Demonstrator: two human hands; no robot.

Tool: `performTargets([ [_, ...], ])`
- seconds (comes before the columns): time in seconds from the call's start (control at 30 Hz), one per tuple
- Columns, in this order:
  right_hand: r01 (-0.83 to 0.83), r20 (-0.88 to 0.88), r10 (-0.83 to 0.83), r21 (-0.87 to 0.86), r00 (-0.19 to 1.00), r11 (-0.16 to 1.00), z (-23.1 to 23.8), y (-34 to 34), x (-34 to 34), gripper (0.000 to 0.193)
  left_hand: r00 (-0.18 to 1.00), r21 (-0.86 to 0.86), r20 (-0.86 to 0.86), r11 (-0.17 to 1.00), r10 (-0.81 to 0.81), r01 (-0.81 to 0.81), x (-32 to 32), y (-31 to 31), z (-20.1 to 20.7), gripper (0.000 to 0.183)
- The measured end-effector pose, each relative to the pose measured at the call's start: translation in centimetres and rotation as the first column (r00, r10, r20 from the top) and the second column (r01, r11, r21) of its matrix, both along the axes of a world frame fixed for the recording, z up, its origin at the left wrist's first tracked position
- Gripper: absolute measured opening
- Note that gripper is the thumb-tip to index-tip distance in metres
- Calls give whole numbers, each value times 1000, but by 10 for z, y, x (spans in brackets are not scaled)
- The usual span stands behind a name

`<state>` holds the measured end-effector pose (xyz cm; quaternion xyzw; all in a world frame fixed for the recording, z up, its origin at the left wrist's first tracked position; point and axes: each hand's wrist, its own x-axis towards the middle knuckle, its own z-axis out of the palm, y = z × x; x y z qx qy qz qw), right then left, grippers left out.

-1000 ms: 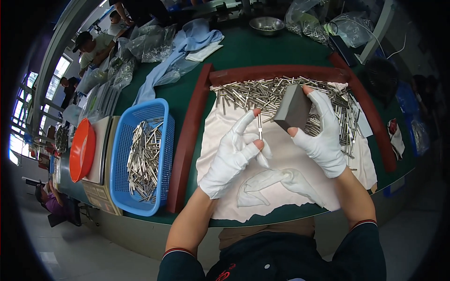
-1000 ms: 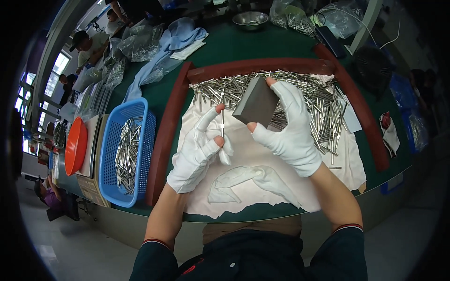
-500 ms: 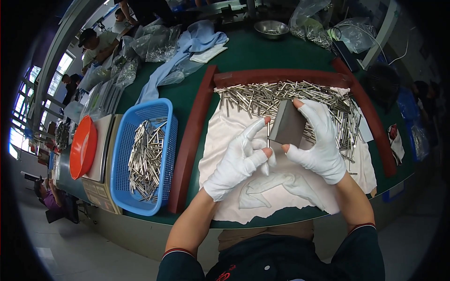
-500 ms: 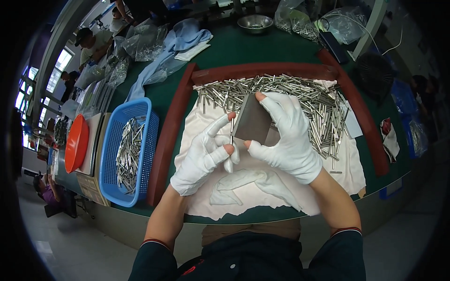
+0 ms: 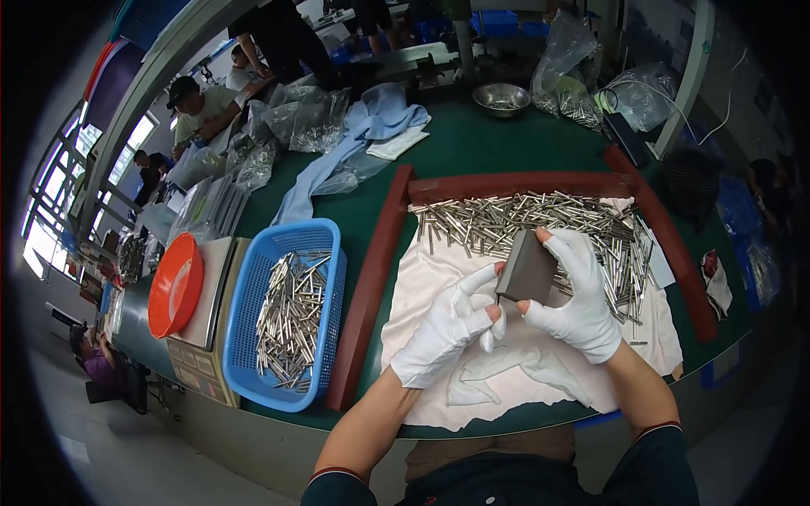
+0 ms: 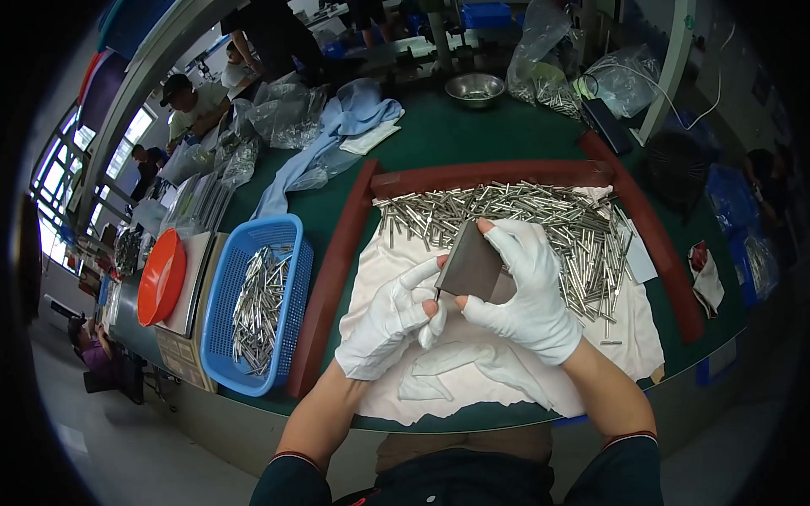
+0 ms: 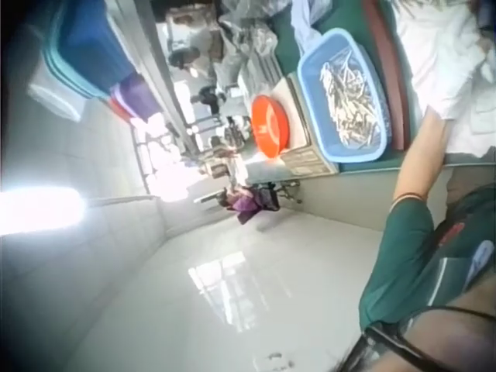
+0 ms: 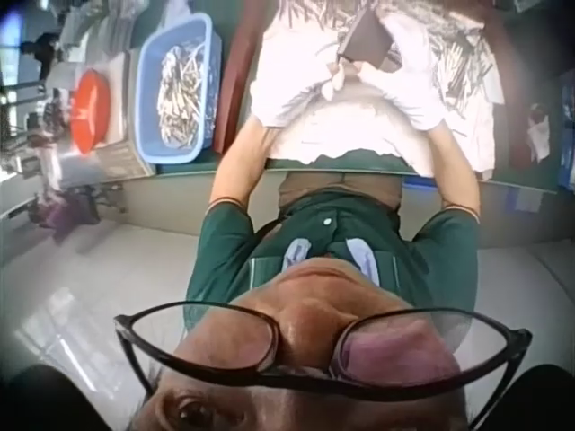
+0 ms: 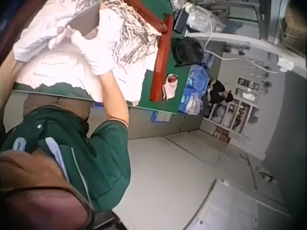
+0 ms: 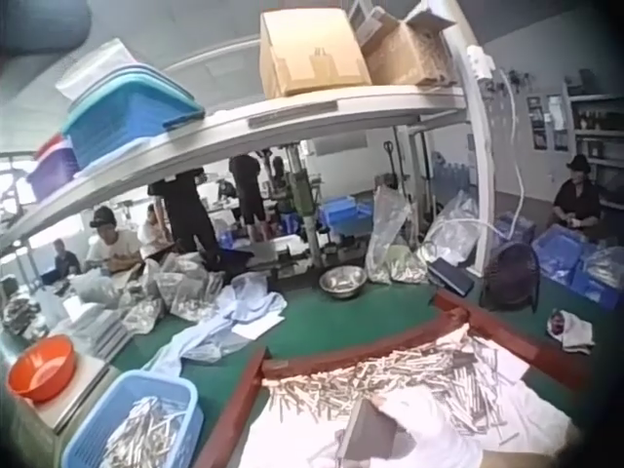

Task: Inspecting and polishing small cylindrical metal components using a polishing block and cloth.

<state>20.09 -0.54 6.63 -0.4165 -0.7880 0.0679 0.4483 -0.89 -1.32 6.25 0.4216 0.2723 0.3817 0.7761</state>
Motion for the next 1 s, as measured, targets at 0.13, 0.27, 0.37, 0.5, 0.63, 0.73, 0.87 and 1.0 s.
performTargets([
  [0.13,-21,0,21,5,1000,1000,1,2,3,77,999,-18,31,1000,-9,10,-3,-2,-7,70],
  [0.27,-17,-63,19,37,998,999,-2,-2,-1,78,999,-24,28,999,-35,36,5,-5,-2,69],
  [0.37,-29,-51,30,29,998,999,0,-2,0,79,997,-45,78,999,-23,26,5,-7,-3,69],
  [0.5,-2,-53,2,5,999,1000,-2,-3,-3,80,997,-20,55,998,-56,57,7,-6,-2,70],
  [0.63,-33,-95,34,10,995,999,-1,-2,-3,80,992,5,106,998,-65,65,2,-4,-3,69],
  [0.73,-27,-83,28,17,996,1000,0,-5,-5,81,994,-11,68,996,-88,89,4,-5,-3,69],
  [0.87,-21,-71,23,26,997,999,0,-3,-4,81,998,-33,54,999,-16,18,1,-7,-4,66],
  [1.0,6,-89,-2,36,996,999,-1,-4,-5,80,997,-44,46,997,-64,66,5,-7,-5,64],
])
